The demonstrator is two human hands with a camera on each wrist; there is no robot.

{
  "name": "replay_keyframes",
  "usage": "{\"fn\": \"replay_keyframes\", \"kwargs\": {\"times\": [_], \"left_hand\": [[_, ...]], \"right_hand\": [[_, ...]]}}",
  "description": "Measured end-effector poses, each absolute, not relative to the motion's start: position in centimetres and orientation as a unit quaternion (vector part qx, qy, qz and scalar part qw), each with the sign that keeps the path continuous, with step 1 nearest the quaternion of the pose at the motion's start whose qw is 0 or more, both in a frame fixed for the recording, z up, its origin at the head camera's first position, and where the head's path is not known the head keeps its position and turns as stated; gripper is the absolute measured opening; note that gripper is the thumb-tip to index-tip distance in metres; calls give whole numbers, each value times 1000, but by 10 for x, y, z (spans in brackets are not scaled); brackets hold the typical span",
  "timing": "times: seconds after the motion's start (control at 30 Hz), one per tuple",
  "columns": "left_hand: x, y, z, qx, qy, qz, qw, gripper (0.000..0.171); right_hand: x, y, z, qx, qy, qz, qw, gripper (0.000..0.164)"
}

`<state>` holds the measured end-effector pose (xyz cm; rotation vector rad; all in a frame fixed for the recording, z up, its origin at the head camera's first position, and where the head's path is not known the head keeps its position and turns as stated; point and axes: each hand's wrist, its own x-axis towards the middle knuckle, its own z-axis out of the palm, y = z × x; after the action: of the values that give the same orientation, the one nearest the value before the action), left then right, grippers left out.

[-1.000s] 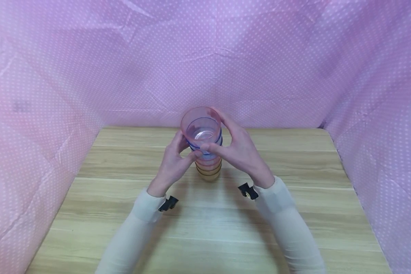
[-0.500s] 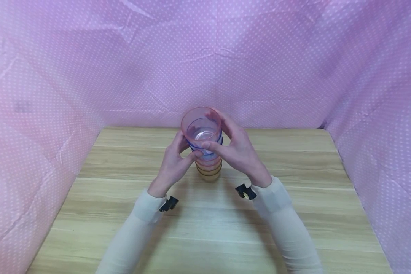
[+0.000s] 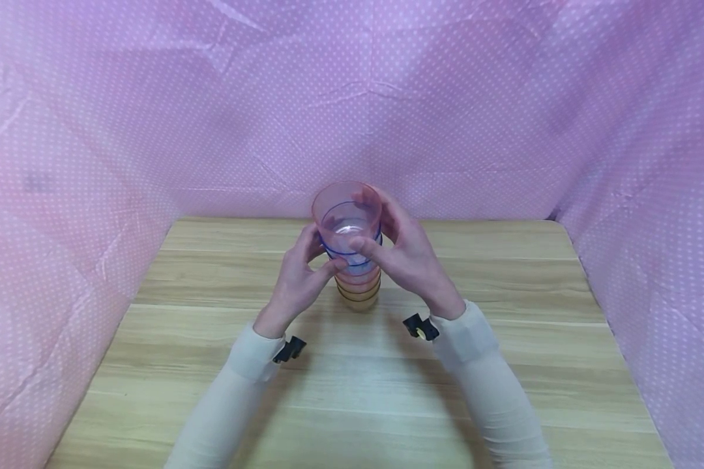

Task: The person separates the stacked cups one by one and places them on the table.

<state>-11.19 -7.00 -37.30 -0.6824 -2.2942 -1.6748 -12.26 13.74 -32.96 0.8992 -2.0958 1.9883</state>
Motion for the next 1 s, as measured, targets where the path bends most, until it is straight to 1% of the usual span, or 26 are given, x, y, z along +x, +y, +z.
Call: {"fn": "replay_keyframes", "kwargs": {"times": [0.1,0.23,0.4,0.53,1.0], "left_hand": [[-112,-70,-373,-232,-783,-567,108,75],[-113,-71,-373,-232,-784,-566,107,74],[-114,-70,-373,-230,-779,-573,103,72],[-115,-70,-374,-229,-776,-579,101,75],[-117,-71,-377,-236,-770,-583,107,76]], "right_hand": [[-123,137,-330,290,-690,660,60,96],[-123,136,-328,291,-682,666,75,98],[-124,134,-322,301,-664,675,113,93],[-124,132,-316,313,-649,680,136,87],[-115,132,-294,325,-551,753,157,78]]}}
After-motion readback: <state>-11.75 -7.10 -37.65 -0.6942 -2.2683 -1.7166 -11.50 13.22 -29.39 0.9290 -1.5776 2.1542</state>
